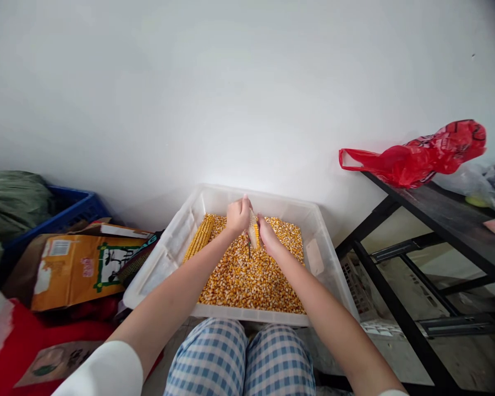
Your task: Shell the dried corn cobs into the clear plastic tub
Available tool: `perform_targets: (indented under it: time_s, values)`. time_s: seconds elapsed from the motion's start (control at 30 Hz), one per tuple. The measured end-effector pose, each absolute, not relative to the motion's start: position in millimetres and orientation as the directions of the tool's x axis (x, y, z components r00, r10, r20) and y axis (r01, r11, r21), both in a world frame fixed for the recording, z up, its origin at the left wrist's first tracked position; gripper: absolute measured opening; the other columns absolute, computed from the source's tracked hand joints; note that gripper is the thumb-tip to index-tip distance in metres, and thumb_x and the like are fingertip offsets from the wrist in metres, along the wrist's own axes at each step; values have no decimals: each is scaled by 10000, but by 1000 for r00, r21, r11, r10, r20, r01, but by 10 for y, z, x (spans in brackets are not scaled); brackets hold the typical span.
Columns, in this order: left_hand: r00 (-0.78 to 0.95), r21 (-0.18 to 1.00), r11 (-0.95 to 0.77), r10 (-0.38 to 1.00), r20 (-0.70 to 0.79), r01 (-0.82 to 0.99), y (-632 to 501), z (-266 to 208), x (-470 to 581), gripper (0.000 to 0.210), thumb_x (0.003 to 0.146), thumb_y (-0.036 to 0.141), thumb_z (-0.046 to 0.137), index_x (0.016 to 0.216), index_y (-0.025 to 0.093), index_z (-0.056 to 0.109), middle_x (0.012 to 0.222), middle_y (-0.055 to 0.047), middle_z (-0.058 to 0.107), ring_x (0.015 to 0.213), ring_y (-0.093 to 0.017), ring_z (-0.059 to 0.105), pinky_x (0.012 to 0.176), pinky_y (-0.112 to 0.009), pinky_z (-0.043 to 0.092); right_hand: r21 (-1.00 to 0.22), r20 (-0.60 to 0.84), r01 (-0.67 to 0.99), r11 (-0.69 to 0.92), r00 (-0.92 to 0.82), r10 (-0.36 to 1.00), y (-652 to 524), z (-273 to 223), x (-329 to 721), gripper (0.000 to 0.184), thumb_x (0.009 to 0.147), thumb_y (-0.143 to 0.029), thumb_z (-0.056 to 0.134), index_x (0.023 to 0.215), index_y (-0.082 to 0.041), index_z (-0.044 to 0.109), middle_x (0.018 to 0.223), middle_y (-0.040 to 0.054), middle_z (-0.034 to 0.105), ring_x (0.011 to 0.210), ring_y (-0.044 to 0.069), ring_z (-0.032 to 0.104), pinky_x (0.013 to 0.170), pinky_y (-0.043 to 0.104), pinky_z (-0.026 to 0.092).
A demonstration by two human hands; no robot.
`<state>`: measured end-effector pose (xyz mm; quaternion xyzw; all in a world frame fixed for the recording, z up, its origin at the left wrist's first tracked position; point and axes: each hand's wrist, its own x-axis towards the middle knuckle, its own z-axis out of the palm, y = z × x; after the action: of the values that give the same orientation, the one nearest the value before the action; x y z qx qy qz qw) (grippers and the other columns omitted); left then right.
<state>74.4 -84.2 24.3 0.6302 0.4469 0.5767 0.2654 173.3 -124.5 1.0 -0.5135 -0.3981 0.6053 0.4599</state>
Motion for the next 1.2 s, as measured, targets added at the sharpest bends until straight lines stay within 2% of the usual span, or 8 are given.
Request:
perform_targets:
  time_s: [0.17,0.33,0.5,0.73,0.83,1.0,1.1,1.2]
  values:
    - [-116,877,-415,885,450,241,-747,236,680,561,908,446,275,482,191,536,460,-25,506,521,-162,484,556,-259,317,-928,-259,-161,-337,-373,891,-1283,90,1785,499,856,-625,336,963,-190,557,647,17,598,485,130,556,472,243,456]
    - [22,927,-361,932,361,105,-738,276,689,572,871,527,304,482,182,541,419,-16,495,454,-140,468,505,-245,332,-896,-199,-214,-389,-591,782,-1250,-29,1943,409,882,-533,364,882,-169,550,612,22,575,511,131,537,516,249,461]
    - [224,927,-344,925,306,153,-720,287,701,544,838,526,393,475,166,579,409,-16,514,410,-125,456,473,-236,324,-906,-214,-181,-382,-583,784,-1201,-118,2010,375,842,-536,446,775,-174,518,546,-12,493,464,109,458,485,234,425]
    - [189,904,-383,918,349,191,-669,267,652,595,872,519,352,435,175,564,396,-20,503,440,-138,477,501,-237,324,-944,-181,-138,-300,-544,819,-1239,3,1904,448,724,-626,551,678,-194,445,495,-53,430,398,80,377,403,211,344]
    - [218,915,-360,922,319,183,-666,306,630,598,891,500,324,451,173,562,402,-17,497,439,-131,470,506,-234,320,-963,-156,-114,-244,-502,851,-1270,66,1870,444,731,-628,545,664,-200,451,477,-57,426,380,79,365,394,213,319]
    - [228,943,-301,937,264,142,-675,344,626,557,864,494,417,430,174,559,379,-5,454,403,-121,413,491,-242,293,-992,-116,10,-123,-420,900,-1315,103,1841,449,739,-600,567,577,-208,420,450,-48,406,388,84,346,415,230,311]
    - [241,921,-334,928,284,201,-676,327,631,564,872,480,407,417,181,552,366,-2,440,391,-127,401,491,-249,292,-996,-84,64,-64,-389,917,-1317,84,1816,409,722,-564,606,603,-204,453,477,-41,423,424,95,374,417,234,333]
    - [241,871,-410,905,352,269,-664,303,623,568,880,472,390,417,186,553,362,-3,445,396,-136,414,497,-249,302,-997,-51,65,-29,-375,925,-1324,79,1780,360,661,-489,690,781,-196,521,564,-48,469,455,93,404,404,226,370]
